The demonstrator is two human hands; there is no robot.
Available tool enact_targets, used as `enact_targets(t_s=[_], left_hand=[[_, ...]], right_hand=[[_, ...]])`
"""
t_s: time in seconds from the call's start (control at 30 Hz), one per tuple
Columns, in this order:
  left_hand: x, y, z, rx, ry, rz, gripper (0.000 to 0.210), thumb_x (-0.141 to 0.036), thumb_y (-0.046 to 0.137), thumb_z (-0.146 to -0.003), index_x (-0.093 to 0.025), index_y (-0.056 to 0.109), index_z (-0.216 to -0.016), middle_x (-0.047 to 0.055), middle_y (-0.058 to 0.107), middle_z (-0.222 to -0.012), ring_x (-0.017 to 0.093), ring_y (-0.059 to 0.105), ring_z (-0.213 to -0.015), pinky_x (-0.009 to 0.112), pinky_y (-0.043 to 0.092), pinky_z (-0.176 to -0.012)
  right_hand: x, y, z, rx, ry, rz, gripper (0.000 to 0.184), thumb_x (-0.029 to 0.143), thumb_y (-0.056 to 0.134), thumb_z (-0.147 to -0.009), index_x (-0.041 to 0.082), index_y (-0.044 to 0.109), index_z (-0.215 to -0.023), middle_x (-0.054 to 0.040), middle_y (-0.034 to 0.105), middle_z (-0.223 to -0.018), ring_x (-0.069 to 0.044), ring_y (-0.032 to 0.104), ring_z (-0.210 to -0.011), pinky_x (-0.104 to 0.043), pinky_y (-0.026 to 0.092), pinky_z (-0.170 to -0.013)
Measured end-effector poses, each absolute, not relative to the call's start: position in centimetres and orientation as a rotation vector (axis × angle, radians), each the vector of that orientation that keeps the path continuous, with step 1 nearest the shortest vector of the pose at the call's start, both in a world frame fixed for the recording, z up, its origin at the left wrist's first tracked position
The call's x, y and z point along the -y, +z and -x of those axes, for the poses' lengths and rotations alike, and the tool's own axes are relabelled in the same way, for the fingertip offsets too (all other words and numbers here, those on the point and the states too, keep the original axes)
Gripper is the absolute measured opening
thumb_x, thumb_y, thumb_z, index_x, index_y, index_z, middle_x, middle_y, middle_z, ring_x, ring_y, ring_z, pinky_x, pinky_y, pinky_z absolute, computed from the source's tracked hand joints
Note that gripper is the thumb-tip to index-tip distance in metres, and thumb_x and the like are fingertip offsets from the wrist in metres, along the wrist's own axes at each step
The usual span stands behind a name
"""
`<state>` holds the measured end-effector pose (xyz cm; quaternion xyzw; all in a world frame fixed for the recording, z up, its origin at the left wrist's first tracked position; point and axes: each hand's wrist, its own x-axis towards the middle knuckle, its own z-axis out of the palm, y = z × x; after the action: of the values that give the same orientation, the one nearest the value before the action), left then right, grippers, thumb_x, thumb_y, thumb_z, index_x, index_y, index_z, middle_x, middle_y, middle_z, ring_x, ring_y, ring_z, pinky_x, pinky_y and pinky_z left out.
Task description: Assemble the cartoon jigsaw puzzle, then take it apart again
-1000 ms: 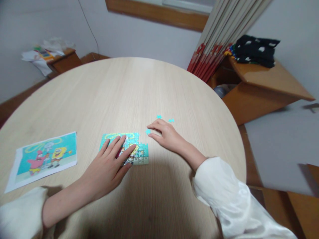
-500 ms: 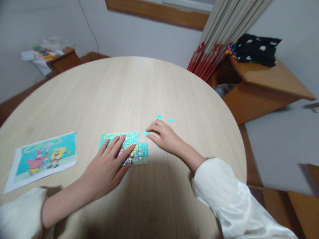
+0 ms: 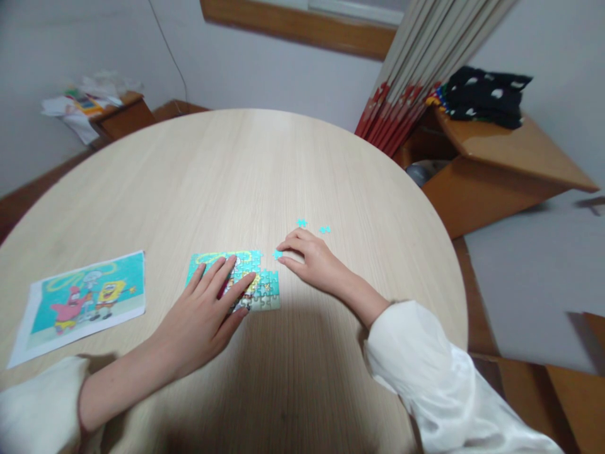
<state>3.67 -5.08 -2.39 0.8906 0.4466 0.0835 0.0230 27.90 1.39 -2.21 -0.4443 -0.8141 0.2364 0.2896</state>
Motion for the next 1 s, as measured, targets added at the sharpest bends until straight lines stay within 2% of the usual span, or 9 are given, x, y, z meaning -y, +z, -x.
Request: enact_targets(t_s=[0.3,0.6,1.0], left_hand=[[5.06,-2.31,-3.68,-1.381,0.254,-2.733,0.043,-0.036,0.043,-0.094,-0.023,0.047,-0.135,0.016,0.038,-0.148,0.037,0.035,-0.135,0.06,0.031,-0.106],[5.13,-2.62,-3.61,-1.384,0.278,-2.732,0.043,-0.034,0.041,-0.095,-0.023,0.046,-0.136,0.016,0.035,-0.15,0.038,0.033,-0.136,0.06,0.03,-0.106],[5.06,-2.4,-3.69,-1.383,0.266,-2.753,0.043,-0.036,0.042,-0.095,-0.023,0.047,-0.136,0.016,0.038,-0.148,0.037,0.036,-0.135,0.06,0.031,-0.106]], right_hand=[[-1.29,-2.55,-27.81,2.144,0.56,1.18,0.016,0.023,0.057,-0.089,0.02,0.066,-0.102,-0.0071,0.067,-0.094,-0.018,0.062,-0.091,-0.037,0.05,-0.082],[-1.3,-2.27,-27.85,2.12,0.528,1.216,0.019,0.02,0.048,-0.092,0.02,0.066,-0.1,-0.0074,0.07,-0.096,-0.018,0.064,-0.091,-0.038,0.05,-0.083],[-1.22,-2.49,-27.62,2.168,0.517,1.181,0.011,0.023,0.058,-0.088,0.019,0.065,-0.095,-0.007,0.063,-0.093,-0.018,0.06,-0.09,-0.036,0.049,-0.081]])
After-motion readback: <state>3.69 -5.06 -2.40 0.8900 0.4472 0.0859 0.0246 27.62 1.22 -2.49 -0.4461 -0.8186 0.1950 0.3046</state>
